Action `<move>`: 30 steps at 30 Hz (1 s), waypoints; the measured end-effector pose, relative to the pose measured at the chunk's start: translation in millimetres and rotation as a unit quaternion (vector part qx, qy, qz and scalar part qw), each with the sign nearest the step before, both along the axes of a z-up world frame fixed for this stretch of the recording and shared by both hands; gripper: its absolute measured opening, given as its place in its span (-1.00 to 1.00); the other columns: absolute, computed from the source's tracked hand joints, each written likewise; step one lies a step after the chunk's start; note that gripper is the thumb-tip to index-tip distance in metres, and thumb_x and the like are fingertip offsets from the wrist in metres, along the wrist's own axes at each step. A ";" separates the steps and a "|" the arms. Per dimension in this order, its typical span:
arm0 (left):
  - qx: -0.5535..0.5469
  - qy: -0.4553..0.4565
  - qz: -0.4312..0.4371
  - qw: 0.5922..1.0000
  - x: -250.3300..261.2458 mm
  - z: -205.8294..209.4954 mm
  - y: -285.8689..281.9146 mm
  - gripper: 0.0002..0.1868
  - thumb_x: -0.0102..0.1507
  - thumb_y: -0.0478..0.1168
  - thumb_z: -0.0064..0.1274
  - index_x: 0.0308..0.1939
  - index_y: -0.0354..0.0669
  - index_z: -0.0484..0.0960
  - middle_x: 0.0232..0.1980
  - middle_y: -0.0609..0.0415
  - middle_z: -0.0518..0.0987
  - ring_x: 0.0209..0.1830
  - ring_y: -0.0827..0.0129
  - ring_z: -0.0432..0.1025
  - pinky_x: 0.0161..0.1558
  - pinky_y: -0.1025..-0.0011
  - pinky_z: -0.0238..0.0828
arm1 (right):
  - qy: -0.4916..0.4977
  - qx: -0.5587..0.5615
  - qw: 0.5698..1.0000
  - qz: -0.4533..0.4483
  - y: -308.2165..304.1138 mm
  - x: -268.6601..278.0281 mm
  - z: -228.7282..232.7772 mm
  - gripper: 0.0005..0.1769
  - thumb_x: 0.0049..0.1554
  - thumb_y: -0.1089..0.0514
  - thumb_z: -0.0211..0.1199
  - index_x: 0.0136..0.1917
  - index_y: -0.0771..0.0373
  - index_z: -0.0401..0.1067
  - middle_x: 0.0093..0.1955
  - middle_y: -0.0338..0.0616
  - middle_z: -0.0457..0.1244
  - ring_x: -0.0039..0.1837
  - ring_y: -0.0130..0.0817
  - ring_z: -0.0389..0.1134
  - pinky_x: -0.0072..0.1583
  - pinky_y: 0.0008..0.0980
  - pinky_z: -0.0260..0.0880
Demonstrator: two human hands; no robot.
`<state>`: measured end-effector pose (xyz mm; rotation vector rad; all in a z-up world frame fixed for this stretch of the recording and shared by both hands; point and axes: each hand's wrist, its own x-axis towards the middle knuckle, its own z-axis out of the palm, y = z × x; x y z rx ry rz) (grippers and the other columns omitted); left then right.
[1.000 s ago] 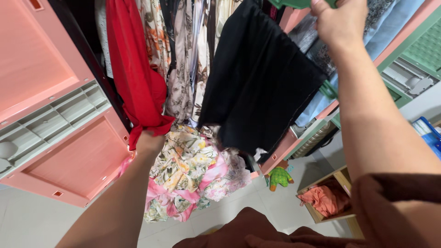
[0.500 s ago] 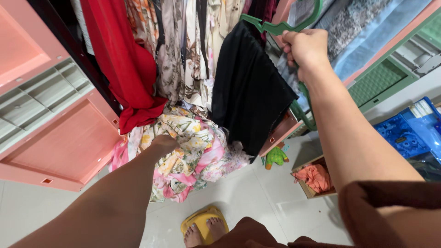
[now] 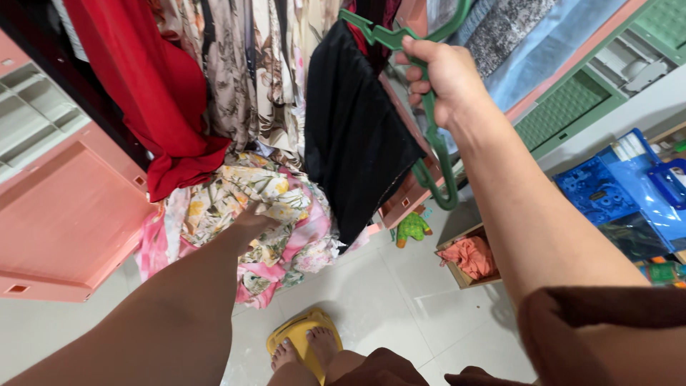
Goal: The person picks up several items of clothing from a pile, hangs them onto plastic hangers by hand, and places them back inside a wardrobe.
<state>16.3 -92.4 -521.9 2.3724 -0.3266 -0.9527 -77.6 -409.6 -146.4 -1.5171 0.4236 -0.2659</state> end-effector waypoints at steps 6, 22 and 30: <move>-0.012 0.005 0.019 1.000 -3.5 -13.6 -7.9 -0.53 0.05 -0.03 0.36 -0.08 -0.25 0.74 -0.07 -0.12 0.68 -0.09 0.14 0.56 -0.03 0.28 0.45 | 0.010 0.024 1.000 0.016 14.5 -4.6 -4.1 -0.74 0.19 -0.01 0.30 -0.13 0.24 0.46 -0.44 -0.44 0.09 -0.46 -0.65 -0.03 -0.34 -0.51 -0.02; -0.046 -0.103 0.538 0.835 -20.6 31.2 15.2 -0.40 -0.03 -0.02 0.52 -0.13 -0.42 0.67 -0.09 -0.23 0.65 -0.13 0.05 0.56 -0.13 0.21 0.50 | -0.005 0.054 0.996 0.072 27.4 -3.1 -12.6 -0.82 0.19 0.14 0.28 -0.17 0.28 0.43 -0.43 -0.37 0.13 -0.45 -0.62 -0.01 -0.34 -0.50 0.00; -0.340 0.164 0.619 0.689 20.3 39.2 61.2 -0.61 0.01 -0.27 0.32 -0.13 -0.32 0.62 -0.21 -0.05 0.67 -0.33 0.19 0.61 -0.31 0.13 0.63 | 0.022 0.093 0.994 0.045 34.5 8.4 -10.7 -0.85 0.16 0.14 0.31 -0.17 0.24 0.44 -0.42 -0.37 0.13 -0.45 -0.60 0.02 -0.34 -0.52 0.01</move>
